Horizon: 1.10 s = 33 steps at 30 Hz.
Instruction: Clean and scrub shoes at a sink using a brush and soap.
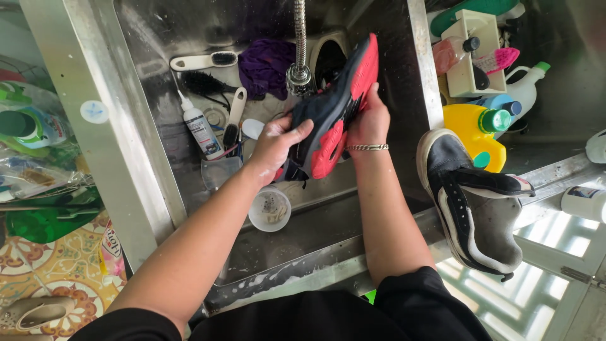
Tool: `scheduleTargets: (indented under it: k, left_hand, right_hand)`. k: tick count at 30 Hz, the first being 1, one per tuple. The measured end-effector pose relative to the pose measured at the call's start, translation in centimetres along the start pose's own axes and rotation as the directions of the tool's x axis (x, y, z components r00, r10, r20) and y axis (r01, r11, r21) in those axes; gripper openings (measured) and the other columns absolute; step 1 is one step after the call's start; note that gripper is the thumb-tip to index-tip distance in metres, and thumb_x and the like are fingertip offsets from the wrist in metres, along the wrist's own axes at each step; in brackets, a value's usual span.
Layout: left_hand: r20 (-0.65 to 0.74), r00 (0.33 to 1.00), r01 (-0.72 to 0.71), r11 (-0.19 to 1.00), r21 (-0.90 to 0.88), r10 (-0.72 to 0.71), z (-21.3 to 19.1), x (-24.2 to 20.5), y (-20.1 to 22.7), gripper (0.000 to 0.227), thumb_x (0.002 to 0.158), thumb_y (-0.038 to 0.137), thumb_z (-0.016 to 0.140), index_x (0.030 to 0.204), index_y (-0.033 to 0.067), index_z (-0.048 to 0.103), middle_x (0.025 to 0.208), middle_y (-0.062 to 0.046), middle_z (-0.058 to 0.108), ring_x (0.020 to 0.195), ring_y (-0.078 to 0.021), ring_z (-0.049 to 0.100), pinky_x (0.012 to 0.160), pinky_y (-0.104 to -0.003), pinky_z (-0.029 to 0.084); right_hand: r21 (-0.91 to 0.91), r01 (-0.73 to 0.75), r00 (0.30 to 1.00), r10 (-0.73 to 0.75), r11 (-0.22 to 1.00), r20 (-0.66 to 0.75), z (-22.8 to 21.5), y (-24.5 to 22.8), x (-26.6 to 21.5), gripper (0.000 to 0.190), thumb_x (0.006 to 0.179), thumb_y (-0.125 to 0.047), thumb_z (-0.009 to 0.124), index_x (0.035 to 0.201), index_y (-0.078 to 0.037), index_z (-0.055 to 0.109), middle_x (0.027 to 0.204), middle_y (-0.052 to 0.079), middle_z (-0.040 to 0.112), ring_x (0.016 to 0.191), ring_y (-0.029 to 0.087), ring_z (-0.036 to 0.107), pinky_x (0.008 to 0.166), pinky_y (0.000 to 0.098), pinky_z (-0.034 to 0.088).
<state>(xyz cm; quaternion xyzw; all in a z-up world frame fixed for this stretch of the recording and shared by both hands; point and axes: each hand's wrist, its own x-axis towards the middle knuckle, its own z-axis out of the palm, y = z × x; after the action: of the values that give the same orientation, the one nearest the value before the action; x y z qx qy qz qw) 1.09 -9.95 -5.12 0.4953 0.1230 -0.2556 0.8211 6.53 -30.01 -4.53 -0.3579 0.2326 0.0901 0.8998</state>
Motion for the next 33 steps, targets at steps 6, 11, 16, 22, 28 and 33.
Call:
scheduleTargets:
  k: [6, 11, 16, 22, 28, 33]
  left_hand:
    - [-0.055, 0.998, 0.017, 0.999, 0.048, -0.014, -1.0, 0.7, -0.4, 0.030, 0.091, -0.003, 0.068, 0.121, -0.0008, 0.069, 0.108, -0.005, 0.077, 0.093, -0.0104, 0.069, 0.087, -0.027, 0.055]
    - [-0.106, 0.994, 0.026, 0.997, 0.075, -0.018, -1.4, 0.9, 0.2, 0.033, 0.087, -0.010, 0.063, 0.118, 0.0009, 0.068, 0.111, -0.006, 0.075, 0.095, -0.0117, 0.069, 0.087, -0.027, 0.054]
    - [-0.130, 0.990, -0.045, 0.999, 0.028, 0.048, -2.2, 1.6, -0.2, 0.038, 0.084, -0.014, 0.060, 0.118, 0.0006, 0.067, 0.113, -0.006, 0.074, 0.099, -0.0126, 0.069, 0.088, -0.028, 0.054]
    - [-0.192, 0.980, -0.048, 0.999, 0.010, 0.049, -1.9, 1.8, 0.0, 0.032, 0.086, -0.008, 0.066, 0.117, 0.0004, 0.067, 0.110, -0.006, 0.075, 0.095, -0.0126, 0.071, 0.085, -0.028, 0.056]
    - [-0.248, 0.957, -0.140, 0.989, 0.048, 0.148, -1.7, 2.6, -0.4, 0.016, 0.095, 0.007, 0.072, 0.109, -0.0005, 0.071, 0.100, -0.004, 0.075, 0.083, -0.0095, 0.066, 0.074, -0.029, 0.055]
    - [-0.530, 0.821, 0.197, 0.767, 0.610, 0.211, -0.7, 3.8, 0.8, 0.051, 0.103, 0.047, 0.062, 0.095, -0.0032, 0.069, 0.087, -0.018, 0.073, 0.077, -0.0265, 0.068, 0.075, -0.040, 0.052]
  right_hand:
    - [-0.285, -0.310, 0.923, 0.216, 0.907, -0.319, -0.4, 2.7, 0.7, 0.060, 0.099, -0.056, 0.049, 0.134, -0.009, 0.061, 0.123, 0.015, 0.064, 0.107, 0.030, 0.063, 0.098, 0.0514, 0.053]
    - [-0.257, -0.389, 0.908, 0.321, 0.885, -0.270, -1.1, 4.9, 1.3, 0.066, 0.097, -0.061, 0.047, 0.138, -0.010, 0.058, 0.133, 0.011, 0.060, 0.118, 0.029, 0.061, 0.100, 0.0512, 0.052]
    - [-0.244, -0.357, 0.933, 0.335, 0.902, -0.129, 0.0, 5.4, 0.9, 0.063, 0.101, -0.055, 0.040, 0.148, -0.013, 0.048, 0.141, 0.006, 0.055, 0.128, 0.027, 0.056, 0.105, 0.0517, 0.050]
    - [-0.245, -0.258, 0.958, 0.281, 0.934, 0.063, 0.0, 5.7, 0.5, 0.053, 0.108, -0.031, 0.036, 0.161, -0.024, 0.031, 0.153, 0.005, 0.052, 0.135, 0.024, 0.054, 0.113, 0.0446, 0.045]
    - [-0.223, -0.236, 0.965, 0.256, 0.946, 0.064, 0.8, 5.3, -0.1, 0.059, 0.107, -0.020, 0.043, 0.163, -0.027, 0.025, 0.150, 0.002, 0.052, 0.134, 0.020, 0.054, 0.114, 0.0425, 0.043]
    - [-0.307, -0.170, 0.962, 0.226, 0.936, 0.155, 1.6, 5.1, -0.7, 0.088, 0.098, -0.004, 0.059, 0.166, -0.028, 0.008, 0.152, 0.002, 0.044, 0.130, 0.018, 0.052, 0.110, 0.0405, 0.045]
